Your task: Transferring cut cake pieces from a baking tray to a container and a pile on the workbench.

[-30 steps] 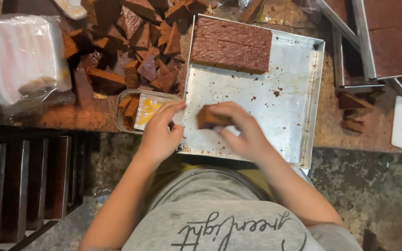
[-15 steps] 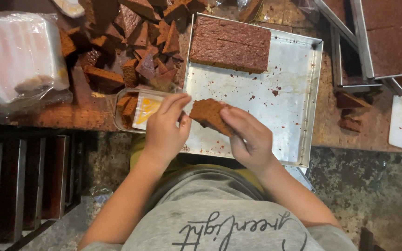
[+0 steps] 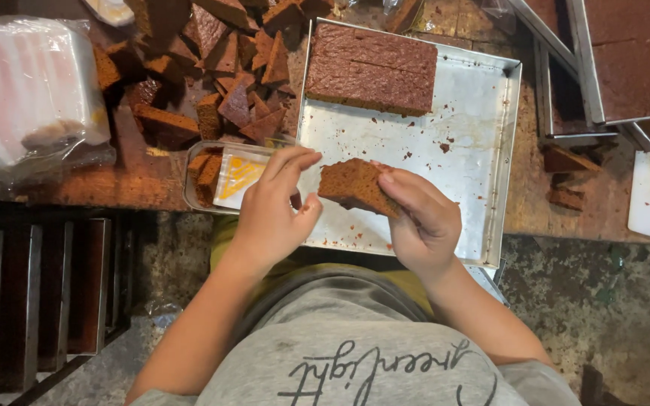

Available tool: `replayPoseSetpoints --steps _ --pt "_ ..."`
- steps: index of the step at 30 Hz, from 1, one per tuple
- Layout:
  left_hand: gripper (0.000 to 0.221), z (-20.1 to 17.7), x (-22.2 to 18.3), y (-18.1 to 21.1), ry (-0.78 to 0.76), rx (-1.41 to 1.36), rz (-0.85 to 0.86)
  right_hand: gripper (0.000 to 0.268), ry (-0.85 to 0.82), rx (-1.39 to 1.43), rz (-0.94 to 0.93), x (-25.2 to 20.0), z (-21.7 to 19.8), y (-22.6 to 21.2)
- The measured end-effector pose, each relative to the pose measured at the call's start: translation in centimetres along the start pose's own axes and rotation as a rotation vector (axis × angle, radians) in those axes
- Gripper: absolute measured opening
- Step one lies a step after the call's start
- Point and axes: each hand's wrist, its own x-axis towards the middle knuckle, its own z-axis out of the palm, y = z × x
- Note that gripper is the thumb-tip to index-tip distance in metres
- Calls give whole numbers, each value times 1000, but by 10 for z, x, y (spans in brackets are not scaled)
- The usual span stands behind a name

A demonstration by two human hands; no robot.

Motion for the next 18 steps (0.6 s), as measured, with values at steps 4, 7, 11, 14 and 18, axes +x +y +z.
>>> replayPoseSetpoints --steps 4,7,11,14,18 --pt "20 0 0 -3 56 -100 78 23 22 6 -28 2 4 -1" --pt "35 5 -2 -12 115 -32 68 24 26 4 20 -7 -15 7" --pt "57 2 -3 0 34 44 -16 20 31 22 21 2 -2 -4" --pt "44 5 -3 -3 68 26 48 21 38 34 -2 1 1 -4" --pt "22 8 -5 -12 131 -18 65 20 64 9 1 -2 -11 1"
